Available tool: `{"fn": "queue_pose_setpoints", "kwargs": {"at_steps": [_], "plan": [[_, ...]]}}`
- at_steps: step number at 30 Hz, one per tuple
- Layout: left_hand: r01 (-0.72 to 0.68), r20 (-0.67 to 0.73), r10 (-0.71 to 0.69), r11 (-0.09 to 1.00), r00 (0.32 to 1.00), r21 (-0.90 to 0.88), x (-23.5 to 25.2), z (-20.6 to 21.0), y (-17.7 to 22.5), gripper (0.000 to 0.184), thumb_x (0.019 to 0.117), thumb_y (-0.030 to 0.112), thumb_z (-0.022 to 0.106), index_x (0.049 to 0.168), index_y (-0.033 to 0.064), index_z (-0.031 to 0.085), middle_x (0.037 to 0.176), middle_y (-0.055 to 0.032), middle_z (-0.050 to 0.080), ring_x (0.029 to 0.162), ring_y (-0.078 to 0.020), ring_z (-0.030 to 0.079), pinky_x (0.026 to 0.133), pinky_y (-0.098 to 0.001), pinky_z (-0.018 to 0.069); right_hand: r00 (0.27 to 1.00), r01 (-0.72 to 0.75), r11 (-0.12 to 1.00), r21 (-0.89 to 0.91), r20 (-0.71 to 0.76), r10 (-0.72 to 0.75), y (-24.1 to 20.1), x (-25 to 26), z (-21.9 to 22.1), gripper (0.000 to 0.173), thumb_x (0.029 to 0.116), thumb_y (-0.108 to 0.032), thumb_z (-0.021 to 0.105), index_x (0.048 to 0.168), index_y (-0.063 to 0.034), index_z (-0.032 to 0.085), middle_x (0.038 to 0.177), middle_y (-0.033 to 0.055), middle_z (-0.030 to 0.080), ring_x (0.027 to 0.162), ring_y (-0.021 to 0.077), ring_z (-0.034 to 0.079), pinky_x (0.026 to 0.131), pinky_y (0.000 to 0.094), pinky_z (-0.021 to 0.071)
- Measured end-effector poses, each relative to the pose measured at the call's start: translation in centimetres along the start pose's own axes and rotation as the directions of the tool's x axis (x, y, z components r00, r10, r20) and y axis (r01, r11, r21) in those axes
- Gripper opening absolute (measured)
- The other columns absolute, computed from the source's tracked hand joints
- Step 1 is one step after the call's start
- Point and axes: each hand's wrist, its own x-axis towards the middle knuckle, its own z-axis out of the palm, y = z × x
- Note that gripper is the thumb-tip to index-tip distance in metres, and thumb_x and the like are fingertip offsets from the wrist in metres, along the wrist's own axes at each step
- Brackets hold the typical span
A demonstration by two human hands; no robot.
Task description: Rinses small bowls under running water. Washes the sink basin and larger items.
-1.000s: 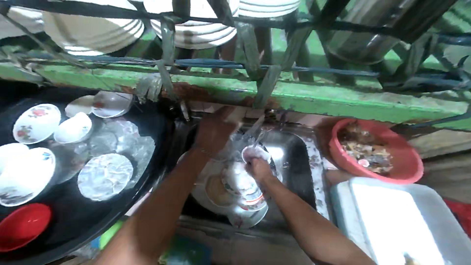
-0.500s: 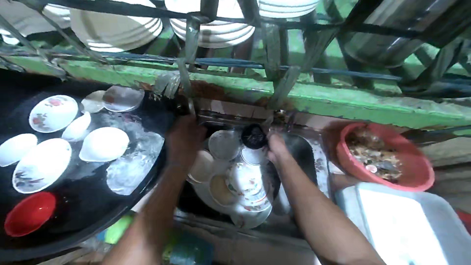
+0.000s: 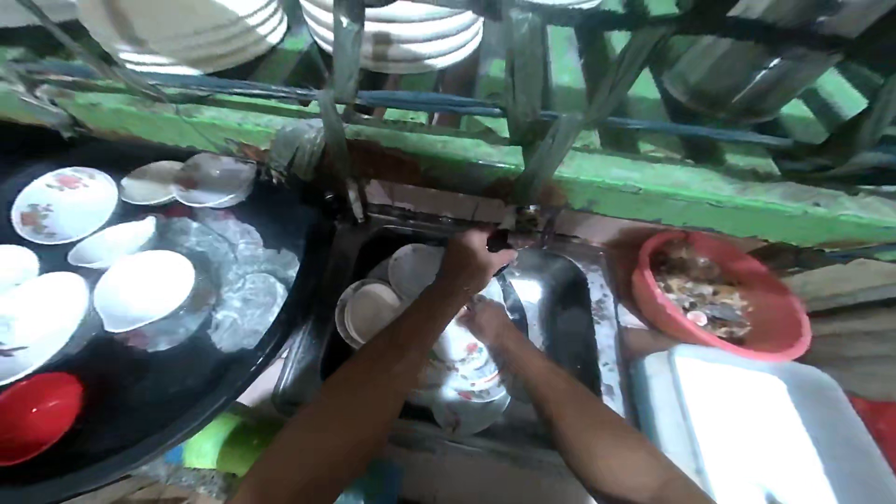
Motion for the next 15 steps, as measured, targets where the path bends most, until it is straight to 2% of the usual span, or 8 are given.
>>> {"fn": "queue_pose_setpoints", "kwargs": {"at_steps": [3, 4, 6, 8, 9, 11, 13, 15], "plan": [[-0.065, -0.084, 0.078, 0.987, 0.993, 0.147, -3.1, -7.1, 2.9, 0.037, 0.0976, 0.038, 0.07, 0.117, 0.0069, 0.074, 0.107, -0.014, 0.075, 0.102, -0.0259, 0.072, 0.094, -0.0507, 0.055, 1.0, -0.005, 0.999, -0.044, 0.003, 0.005, -0.8, -0.4, -0.4, 0.042, 0.1021, -0.034, 0.063, 0.132, -0.0044, 0.065, 0.127, 0.0238, 0.066, 0.121, 0.0433, 0.062, 0.103, 0.0648, 0.0469], [-0.074, -0.16, 0.111, 0.972, 0.981, 0.224, -4.2, -9.7, 3.4, 0.034, 0.0993, 0.039, 0.068, 0.115, 0.0086, 0.075, 0.104, -0.012, 0.075, 0.098, -0.0237, 0.072, 0.09, -0.0485, 0.0557, 1.0, -0.025, 1.0, 0.014, -0.005, 0.025, -0.9, -0.5, -1.1, 0.042, 0.1017, -0.032, 0.063, 0.131, -0.0024, 0.064, 0.123, 0.0249, 0.068, 0.119, 0.0436, 0.064, 0.102, 0.0645, 0.0482], [-0.05, -0.298, 0.192, 0.904, 0.935, 0.424, -6.1, -14.8, 2.2, 0.036, 0.1029, 0.042, 0.06, 0.112, 0.0099, 0.076, 0.1, -0.0119, 0.076, 0.094, -0.0254, 0.073, 0.085, -0.0511, 0.0566, 0.997, -0.067, 0.977, 0.203, -0.028, 0.074, -0.9, -0.3, -2.7, 0.048, 0.1003, -0.029, 0.067, 0.14, -0.0029, 0.058, 0.119, 0.0248, 0.069, 0.114, 0.0425, 0.066, 0.1, 0.0629, 0.0508], [0.099, -0.374, 0.159, 0.805, 0.914, 0.584, -7.9, -19.8, -0.3, 0.045, 0.1048, 0.042, 0.056, 0.108, 0.0005, 0.073, 0.097, -0.0251, 0.073, 0.093, -0.043, 0.071, 0.083, -0.0655, 0.0519, 0.988, -0.091, 0.89, 0.447, -0.07, 0.136, -0.4, 0.1, -3.5, 0.056, 0.0966, -0.033, 0.073, 0.14, -0.0026, 0.056, 0.116, 0.0249, 0.068, 0.106, 0.0399, 0.067, 0.095, 0.0603, 0.0533], [0.222, -0.401, 0.061, 0.752, 0.914, 0.621, -8.6, -22.2, -1.7, 0.05, 0.1054, 0.044, 0.055, 0.111, -0.0024, 0.071, 0.102, -0.0319, 0.07, 0.098, -0.0527, 0.068, 0.086, -0.0737, 0.0476, 0.982, -0.075, 0.827, 0.557, -0.102, 0.158, 0.0, 0.6, -3.6, 0.058, 0.0944, -0.035, 0.076, 0.138, -0.002, 0.056, 0.111, 0.0247, 0.068, 0.098, 0.0376, 0.068, 0.089, 0.0587, 0.055], [0.413, -0.466, -0.111, 0.669, 0.878, 0.618, -9.8, -26.1, -5.1, 0.049, 0.1041, 0.045, 0.058, 0.118, -0.0004, 0.069, 0.112, -0.0367, 0.066, 0.106, -0.0608, 0.063, 0.086, -0.0818, 0.0425, 0.964, -0.04, 0.71, 0.703, -0.161, 0.213, 0.2, 1.0, -4.1, 0.057, 0.0949, -0.042, 0.074, 0.132, -0.0009, 0.061, 0.107, 0.0231, 0.069, 0.093, 0.0333, 0.067, 0.086, 0.0559, 0.0552], [0.504, -0.527, -0.188, 0.661, 0.829, 0.557, -10.6, -27.2, -6.6, 0.045, 0.1022, 0.033, 0.065, 0.127, -0.0039, 0.063, 0.129, -0.0393, 0.056, 0.118, -0.0614, 0.055, 0.095, -0.0798, 0.0403, 0.938, -0.023, 0.67, 0.742, -0.216, 0.272, -0.1, 1.2, -5.1, 0.053, 0.1018, -0.046, 0.063, 0.128, 0.0001, 0.063, 0.104, 0.0216, 0.067, 0.09, 0.0313, 0.064, 0.083, 0.0544, 0.0526], [0.408, -0.539, -0.08, 0.747, 0.839, 0.524, -10.9, -24.9, -5.9, 0.041, 0.1015, 0.021, 0.064, 0.132, -0.0055, 0.06, 0.136, -0.0366, 0.053, 0.123, -0.0538, 0.056, 0.101, -0.0692, 0.0441, 0.907, 0.008, 0.65, 0.76, -0.278, 0.315, -1.0, 1.0, -6.4, 0.045, 0.1074, -0.04, 0.053, 0.132, -0.0031, 0.064, 0.113, 0.0197, 0.068, 0.097, 0.0292, 0.066, 0.087, 0.0524, 0.0533]]}}
